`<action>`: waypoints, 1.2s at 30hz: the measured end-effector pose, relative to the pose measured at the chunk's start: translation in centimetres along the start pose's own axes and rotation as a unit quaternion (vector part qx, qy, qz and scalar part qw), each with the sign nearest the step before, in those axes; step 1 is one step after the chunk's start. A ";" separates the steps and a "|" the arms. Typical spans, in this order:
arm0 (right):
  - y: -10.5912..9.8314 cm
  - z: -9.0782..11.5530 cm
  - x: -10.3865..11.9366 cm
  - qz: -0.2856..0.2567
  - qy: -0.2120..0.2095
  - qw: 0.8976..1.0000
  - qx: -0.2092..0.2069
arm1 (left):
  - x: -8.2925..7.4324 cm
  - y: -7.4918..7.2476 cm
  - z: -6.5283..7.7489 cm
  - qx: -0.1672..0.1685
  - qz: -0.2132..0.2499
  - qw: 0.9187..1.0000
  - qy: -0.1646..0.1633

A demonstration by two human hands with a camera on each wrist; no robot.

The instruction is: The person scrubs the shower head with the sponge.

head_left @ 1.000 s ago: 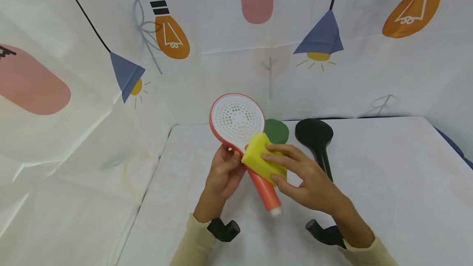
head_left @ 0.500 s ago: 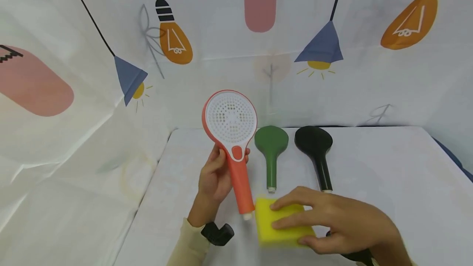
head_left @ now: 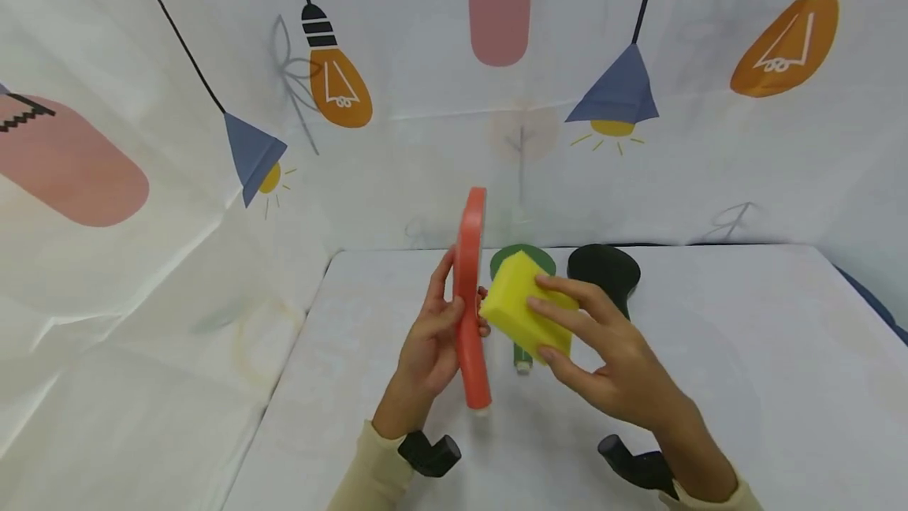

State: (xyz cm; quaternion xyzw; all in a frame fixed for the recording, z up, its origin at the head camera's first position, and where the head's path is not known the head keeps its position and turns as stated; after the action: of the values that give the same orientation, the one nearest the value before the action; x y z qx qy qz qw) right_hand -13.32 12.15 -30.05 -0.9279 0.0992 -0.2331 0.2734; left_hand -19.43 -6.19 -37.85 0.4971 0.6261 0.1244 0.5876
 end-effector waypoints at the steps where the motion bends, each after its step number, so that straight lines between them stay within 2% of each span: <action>1: 0.0 -0.1 0.0 0.010 0.000 1.000 -0.019 | 0.1 0.0 -0.1 -0.006 -0.005 1.000 -0.005; 7: -0.2 -0.6 -0.1 0.058 -0.027 0.992 -0.113 | 0.7 -0.3 -0.2 -0.061 -0.051 0.996 -0.026; 9: -0.3 -0.7 -0.2 0.063 -0.033 0.989 -0.131 | 0.7 -0.5 -0.1 -0.076 -0.061 0.995 -0.025; 11: -0.1 -0.7 -0.3 0.075 -0.032 0.988 -0.133 | 0.8 -0.5 0.0 -0.076 -0.065 0.995 -0.024; 15: 0.4 -0.8 -0.6 0.111 -0.025 0.986 -0.118 | 1.1 -0.6 0.1 -0.058 -0.054 0.996 -0.031; 20: 1.1 -0.7 -1.0 0.138 -0.009 0.986 -0.097 | 0.9 -0.9 0.2 -0.063 -0.052 0.996 -0.021; 24: 2.2 -0.6 -1.0 0.137 -0.002 0.988 -0.075 | 0.5 -1.0 0.1 -0.070 -0.053 0.996 -0.006; 30: 4.1 -0.5 -0.2 0.115 -0.018 0.992 -0.039 | -0.3 -1.4 -0.1 -0.093 -0.052 0.994 0.021; 36: 4.9 -0.3 -0.1 0.093 -0.005 0.995 0.027 | -1.0 -1.6 0.1 -0.103 -0.065 0.992 0.030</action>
State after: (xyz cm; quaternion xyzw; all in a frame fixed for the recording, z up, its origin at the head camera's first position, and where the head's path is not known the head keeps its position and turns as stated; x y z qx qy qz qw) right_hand -13.83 7.94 -32.61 -0.9081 0.1777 -0.2045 0.3192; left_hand -20.31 -7.81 -38.44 0.3883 0.6580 0.1651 0.6236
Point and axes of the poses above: each hand's wrist, its own z-axis away from the middle knuckle, its own y-axis out of the palm, x = y × z, the point moved 7 cm from there along -z, towards the middle knuckle, and after that the axes turned 3 degrees about x, right-handed, at the moved point
